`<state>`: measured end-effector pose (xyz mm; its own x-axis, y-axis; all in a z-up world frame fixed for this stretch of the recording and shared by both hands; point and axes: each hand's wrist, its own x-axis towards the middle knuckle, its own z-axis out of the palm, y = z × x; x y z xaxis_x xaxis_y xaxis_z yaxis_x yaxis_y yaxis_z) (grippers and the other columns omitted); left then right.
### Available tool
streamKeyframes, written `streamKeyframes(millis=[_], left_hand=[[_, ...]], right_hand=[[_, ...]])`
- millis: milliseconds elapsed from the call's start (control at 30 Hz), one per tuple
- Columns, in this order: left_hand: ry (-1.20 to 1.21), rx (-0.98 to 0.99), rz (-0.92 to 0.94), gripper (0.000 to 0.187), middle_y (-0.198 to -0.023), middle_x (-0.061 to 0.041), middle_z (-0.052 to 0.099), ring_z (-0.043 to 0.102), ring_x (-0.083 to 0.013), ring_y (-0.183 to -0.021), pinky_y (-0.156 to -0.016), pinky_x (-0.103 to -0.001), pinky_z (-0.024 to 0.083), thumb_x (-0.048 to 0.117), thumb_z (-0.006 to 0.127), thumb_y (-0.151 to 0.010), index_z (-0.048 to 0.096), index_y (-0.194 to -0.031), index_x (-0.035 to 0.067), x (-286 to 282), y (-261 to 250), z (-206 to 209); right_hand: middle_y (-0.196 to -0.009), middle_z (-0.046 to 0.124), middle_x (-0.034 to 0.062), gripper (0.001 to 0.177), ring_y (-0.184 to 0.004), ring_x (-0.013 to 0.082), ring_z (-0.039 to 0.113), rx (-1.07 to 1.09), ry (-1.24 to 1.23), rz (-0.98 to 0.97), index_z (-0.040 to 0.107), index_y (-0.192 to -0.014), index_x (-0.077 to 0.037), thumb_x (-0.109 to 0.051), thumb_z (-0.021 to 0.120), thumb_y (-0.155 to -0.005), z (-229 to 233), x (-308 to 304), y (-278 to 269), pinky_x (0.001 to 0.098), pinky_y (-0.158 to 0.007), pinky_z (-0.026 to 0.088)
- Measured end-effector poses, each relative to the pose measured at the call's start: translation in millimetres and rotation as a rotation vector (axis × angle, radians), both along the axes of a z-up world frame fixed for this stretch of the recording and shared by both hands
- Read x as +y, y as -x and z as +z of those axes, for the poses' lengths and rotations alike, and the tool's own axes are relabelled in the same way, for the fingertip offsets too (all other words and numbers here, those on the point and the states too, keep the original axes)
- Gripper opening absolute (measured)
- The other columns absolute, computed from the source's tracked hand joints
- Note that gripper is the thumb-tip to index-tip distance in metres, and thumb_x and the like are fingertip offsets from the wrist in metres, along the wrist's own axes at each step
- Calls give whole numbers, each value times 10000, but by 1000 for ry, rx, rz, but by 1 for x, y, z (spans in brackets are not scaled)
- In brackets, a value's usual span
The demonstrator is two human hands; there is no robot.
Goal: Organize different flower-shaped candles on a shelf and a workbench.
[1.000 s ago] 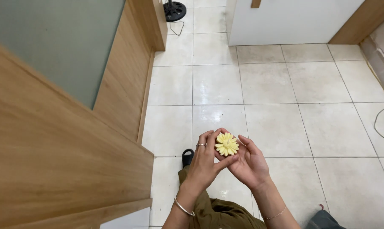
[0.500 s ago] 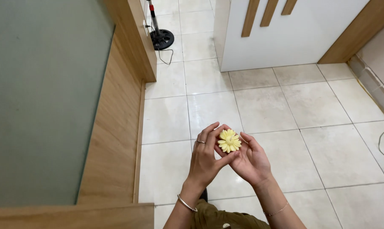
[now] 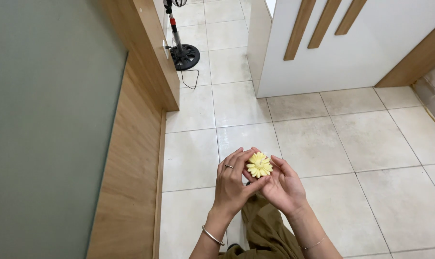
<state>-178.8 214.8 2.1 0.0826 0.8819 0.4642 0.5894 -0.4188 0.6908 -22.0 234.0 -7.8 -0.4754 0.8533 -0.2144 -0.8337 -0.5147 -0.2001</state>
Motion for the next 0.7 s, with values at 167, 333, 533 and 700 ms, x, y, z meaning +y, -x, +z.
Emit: streamKeyframes(millis=[167, 333, 533, 700], left_hand=[[31, 4, 66, 690, -1281, -109, 699, 577, -303, -1341, -1103, -470, 391, 412, 858, -777, 617, -1329, 76, 103, -6, -5], [68, 42, 114, 730, -1264, -175, 682, 583, -321, -1309, -1070, -488, 384, 447, 849, -781, 615, -1340, 40, 214, -12, 4], [49, 43, 151, 713, -1210, -174, 707, 641, -301, -1221, -1067, -470, 403, 466, 852, -766, 650, -1304, 44, 316, -15, 8], [100, -13, 136, 648, -1099, -89, 741, 670, -255, -1133, -1040, -445, 419, 450, 855, -743, 669, -1234, 69, 386, -15, 12]], right_hand=[[-1506, 459, 223, 549, -1403, 325, 450, -19, -8, 13, 385, -1481, 83, -244, 294, -1050, 10, 107, 1, 504, -1207, 329], [-1503, 452, 233, 553, -1412, 328, 441, -35, -33, 44, 380, -1473, 103, -235, 280, -1046, 21, 221, -6, 508, -1213, 319], [-1503, 450, 230, 559, -1414, 324, 434, -47, -35, 105, 376, -1483, 98, -238, 271, -1048, 19, 331, -11, 511, -1214, 319], [-1504, 446, 231, 557, -1404, 338, 441, -4, -9, 122, 368, -1490, 86, -238, 287, -1044, 10, 401, -12, 511, -1197, 336]])
